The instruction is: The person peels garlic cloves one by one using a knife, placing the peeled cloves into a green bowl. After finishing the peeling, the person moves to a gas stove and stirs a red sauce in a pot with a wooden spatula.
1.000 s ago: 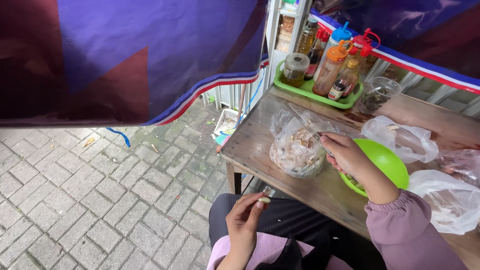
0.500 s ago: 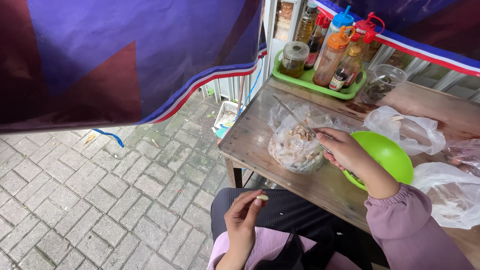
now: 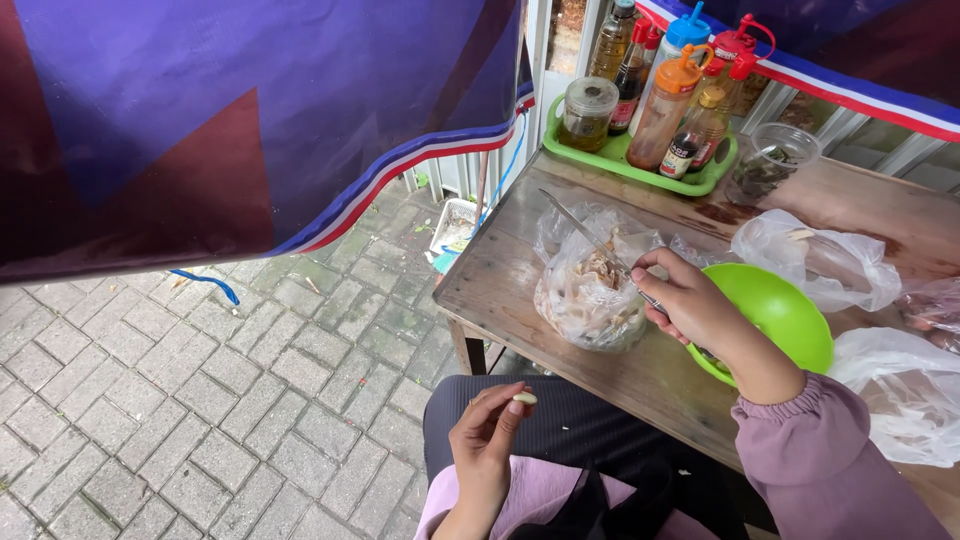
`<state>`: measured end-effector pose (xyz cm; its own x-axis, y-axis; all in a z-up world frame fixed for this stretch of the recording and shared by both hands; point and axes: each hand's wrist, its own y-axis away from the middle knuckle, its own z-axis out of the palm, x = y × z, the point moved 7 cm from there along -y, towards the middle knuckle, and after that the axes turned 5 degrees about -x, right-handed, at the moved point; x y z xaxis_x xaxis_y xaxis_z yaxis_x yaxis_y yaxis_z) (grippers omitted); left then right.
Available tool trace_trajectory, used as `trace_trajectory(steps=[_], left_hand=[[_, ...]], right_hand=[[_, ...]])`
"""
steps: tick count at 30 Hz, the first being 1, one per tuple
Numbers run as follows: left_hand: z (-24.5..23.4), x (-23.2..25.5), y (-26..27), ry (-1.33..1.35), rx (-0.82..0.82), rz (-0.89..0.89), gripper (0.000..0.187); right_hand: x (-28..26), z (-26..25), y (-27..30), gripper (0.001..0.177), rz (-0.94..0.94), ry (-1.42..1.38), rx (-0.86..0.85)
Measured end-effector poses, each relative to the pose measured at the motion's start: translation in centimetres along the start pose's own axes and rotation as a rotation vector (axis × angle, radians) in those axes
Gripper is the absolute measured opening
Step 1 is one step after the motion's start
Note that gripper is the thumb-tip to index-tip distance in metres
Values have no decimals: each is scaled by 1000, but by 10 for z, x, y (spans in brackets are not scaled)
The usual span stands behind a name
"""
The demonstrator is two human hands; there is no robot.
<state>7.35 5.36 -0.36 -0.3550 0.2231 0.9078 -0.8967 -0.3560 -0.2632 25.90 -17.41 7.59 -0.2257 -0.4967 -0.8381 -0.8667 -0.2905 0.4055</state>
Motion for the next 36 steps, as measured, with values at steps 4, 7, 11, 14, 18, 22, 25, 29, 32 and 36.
trace_trajectory(steps=[4, 7, 11, 14, 18, 22, 25, 29, 32, 36], left_hand=[[2, -3, -2, 2, -6, -12, 19], [1, -26, -4, 152, -6, -161, 24], [3, -42, -7, 281, 16, -279, 28], [6, -46, -8, 328, 7, -301, 26], [9, -53, -7, 432, 59, -443, 24], [3, -54, -5, 475, 111, -455, 24], [-1, -56, -5, 472, 115, -426, 21], [-2, -54, 1, 486, 103, -445, 23], [-5, -48, 5, 497, 103, -425, 24], [-11, -41, 8, 484, 52, -345, 26]], right_hand=[[3, -1, 1, 18, -8, -20, -4], [-2, -2, 9, 20, -37, -47, -2], [-11, -9, 29, 24, -34, -89, 38], [3, -21, 34, 28, -104, -162, 43], [28, -44, 41, 28, -196, -315, 110], [50, -60, 54, 30, -192, -292, 218], [65, -64, 59, 29, -194, -322, 222], [79, -61, 71, 30, -216, -345, 243], [85, -56, 76, 26, -222, -364, 251], [92, -51, 88, 25, -240, -399, 257]])
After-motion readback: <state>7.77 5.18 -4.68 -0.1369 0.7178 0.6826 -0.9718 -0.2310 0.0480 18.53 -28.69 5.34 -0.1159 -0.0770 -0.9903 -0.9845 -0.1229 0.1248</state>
